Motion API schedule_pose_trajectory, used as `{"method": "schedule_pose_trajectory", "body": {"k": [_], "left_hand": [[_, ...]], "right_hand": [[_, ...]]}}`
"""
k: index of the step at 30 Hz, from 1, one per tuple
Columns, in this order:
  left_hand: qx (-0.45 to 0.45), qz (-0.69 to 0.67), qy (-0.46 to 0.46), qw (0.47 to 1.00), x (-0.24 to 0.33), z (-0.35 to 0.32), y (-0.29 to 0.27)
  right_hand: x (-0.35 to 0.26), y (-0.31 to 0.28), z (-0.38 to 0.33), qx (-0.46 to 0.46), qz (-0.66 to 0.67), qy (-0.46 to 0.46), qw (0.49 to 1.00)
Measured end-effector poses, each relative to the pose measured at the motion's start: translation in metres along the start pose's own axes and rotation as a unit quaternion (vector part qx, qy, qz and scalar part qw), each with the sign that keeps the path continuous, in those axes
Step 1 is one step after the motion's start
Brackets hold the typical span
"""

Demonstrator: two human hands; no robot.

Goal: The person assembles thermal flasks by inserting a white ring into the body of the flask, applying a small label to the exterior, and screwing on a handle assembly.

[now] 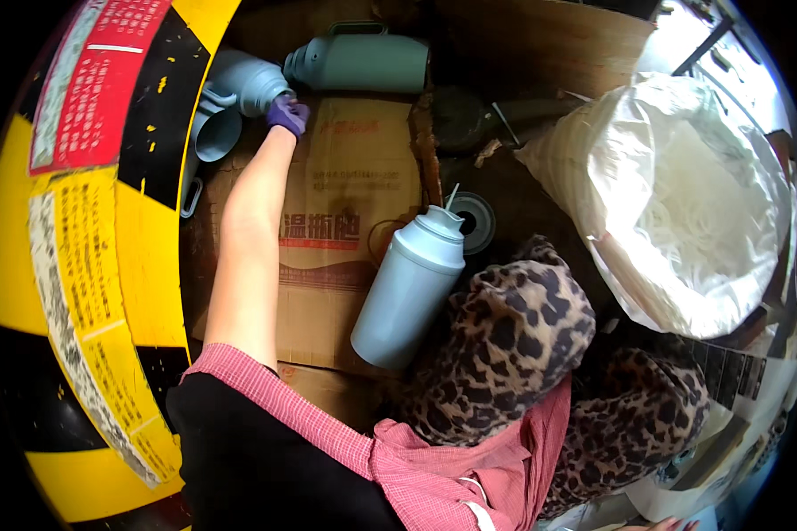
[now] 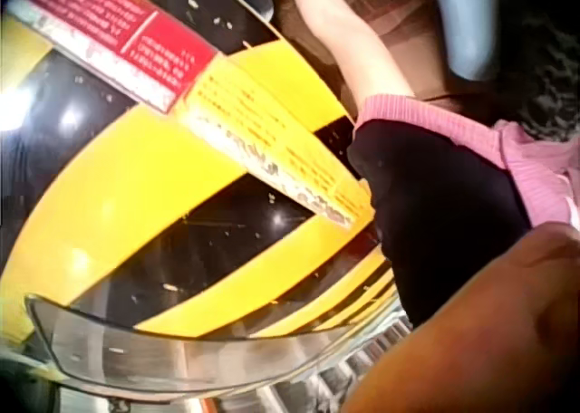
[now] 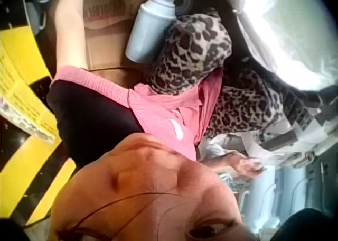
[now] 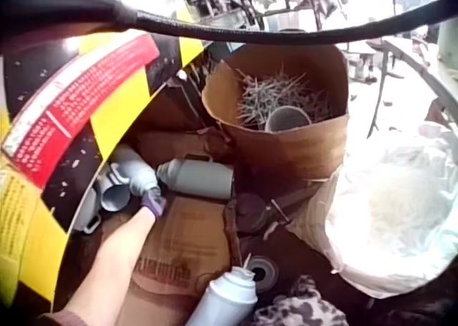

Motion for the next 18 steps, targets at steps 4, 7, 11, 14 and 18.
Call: {"method": "schedule_pose_trajectory", "body": {"k": [4,7,11,14,18], "left_hand": [[0.010,-0.090,0.081,0.993,0.024,-0.106,-0.065],[-0.047,0.058,0.255,0.964,0.038,-0.234,-0.118],[-0.177,0.226,0.470,0.835,0.085,-0.379,-0.117],[-0.191,0.232,0.416,0.858,0.113,-0.462,-0.092],[-0.342,0.461,0.563,0.595,0.149,-0.608,-0.048]], "right_hand": [[-0.084,0.061,0.021,-0.120,0.016,-0.124,0.985],[-0.172,0.118,0.010,-0.306,0.203,-0.160,0.916],[-0.316,0.217,-0.082,-0.569,0.378,-0.274,0.677],[-0.379,0.271,-0.173,-0.613,0.341,-0.251,0.667],[-0.400,0.256,-0.204,-0.510,0.502,-0.228,0.660]]}}
Point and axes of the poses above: each hand's wrist, its own z-axis towards the middle knuckle, its own y-axis out of the palm, x = y × z, the point moved 6 cm from there along z, towards the middle knuckle, and after that the axes turned 1 degree about -y, right-handed, at the moved point
